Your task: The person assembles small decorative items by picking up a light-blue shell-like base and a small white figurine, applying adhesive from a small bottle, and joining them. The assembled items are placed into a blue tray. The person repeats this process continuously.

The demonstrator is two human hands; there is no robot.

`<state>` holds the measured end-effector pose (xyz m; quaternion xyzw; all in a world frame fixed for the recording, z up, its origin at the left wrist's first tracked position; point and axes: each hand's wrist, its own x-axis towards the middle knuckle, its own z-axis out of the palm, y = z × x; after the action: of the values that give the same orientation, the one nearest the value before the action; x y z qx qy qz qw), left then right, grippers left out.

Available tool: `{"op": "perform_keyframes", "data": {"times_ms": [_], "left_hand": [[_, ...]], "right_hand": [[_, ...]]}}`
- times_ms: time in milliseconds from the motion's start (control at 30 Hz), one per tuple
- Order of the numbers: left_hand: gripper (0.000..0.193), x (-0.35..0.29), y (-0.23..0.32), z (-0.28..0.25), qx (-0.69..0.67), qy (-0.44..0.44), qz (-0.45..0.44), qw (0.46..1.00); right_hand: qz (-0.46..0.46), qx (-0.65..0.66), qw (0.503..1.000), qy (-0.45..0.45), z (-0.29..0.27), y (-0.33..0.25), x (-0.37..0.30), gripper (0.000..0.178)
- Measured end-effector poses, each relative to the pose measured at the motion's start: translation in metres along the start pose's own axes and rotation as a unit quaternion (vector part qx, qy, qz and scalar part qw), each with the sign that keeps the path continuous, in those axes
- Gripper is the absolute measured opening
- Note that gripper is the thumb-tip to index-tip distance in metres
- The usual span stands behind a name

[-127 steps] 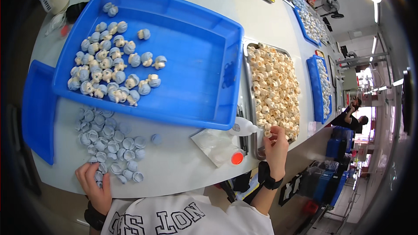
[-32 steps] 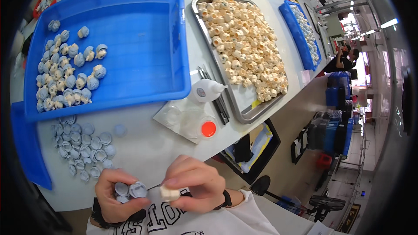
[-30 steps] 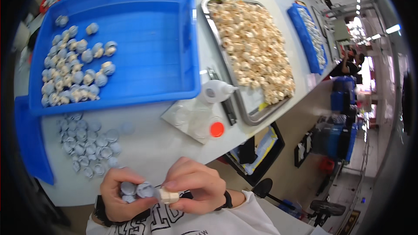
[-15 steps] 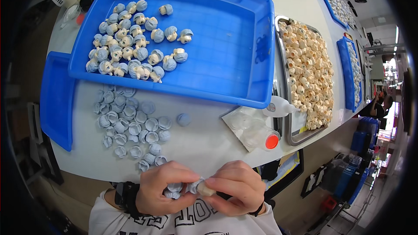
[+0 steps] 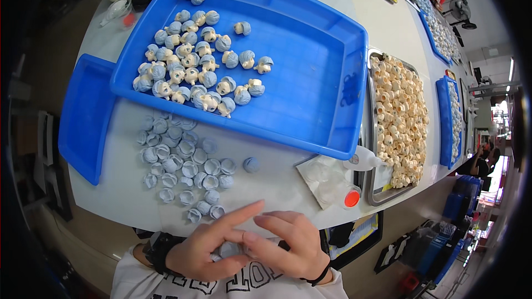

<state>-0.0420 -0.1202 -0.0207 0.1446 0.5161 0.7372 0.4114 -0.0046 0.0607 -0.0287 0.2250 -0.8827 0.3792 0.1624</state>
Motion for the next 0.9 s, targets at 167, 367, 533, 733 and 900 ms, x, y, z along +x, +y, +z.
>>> {"op": "perform_keyframes", "data": {"times_ms": [167,367,533,733,900], "left_hand": [[0.068,-0.001,0.006,-0.010,0.112,-0.061,0.015,0.992],[0.060,0.003,0.006,-0.010,0.040,-0.096,-0.035,0.994],[0.035,0.006,0.000,-0.007,-0.009,0.000,-0.062,0.998],[0.038,-0.003,-0.003,-0.019,0.006,-0.051,-0.096,0.994],[0.034,-0.005,0.043,-0.039,0.276,0.013,-0.001,0.961]], "right_hand": [[-0.002,0.031,0.999,0.036,0.016,0.004,-0.007,0.032],[0.030,0.082,0.994,0.061,0.016,0.004,-0.010,0.036],[0.061,0.051,0.991,0.111,0.009,-0.006,0.003,0.036],[0.027,0.064,0.997,0.015,0.014,0.000,-0.002,0.063],[0.107,0.162,0.981,-0.022,0.020,-0.006,0.001,0.100]]}}
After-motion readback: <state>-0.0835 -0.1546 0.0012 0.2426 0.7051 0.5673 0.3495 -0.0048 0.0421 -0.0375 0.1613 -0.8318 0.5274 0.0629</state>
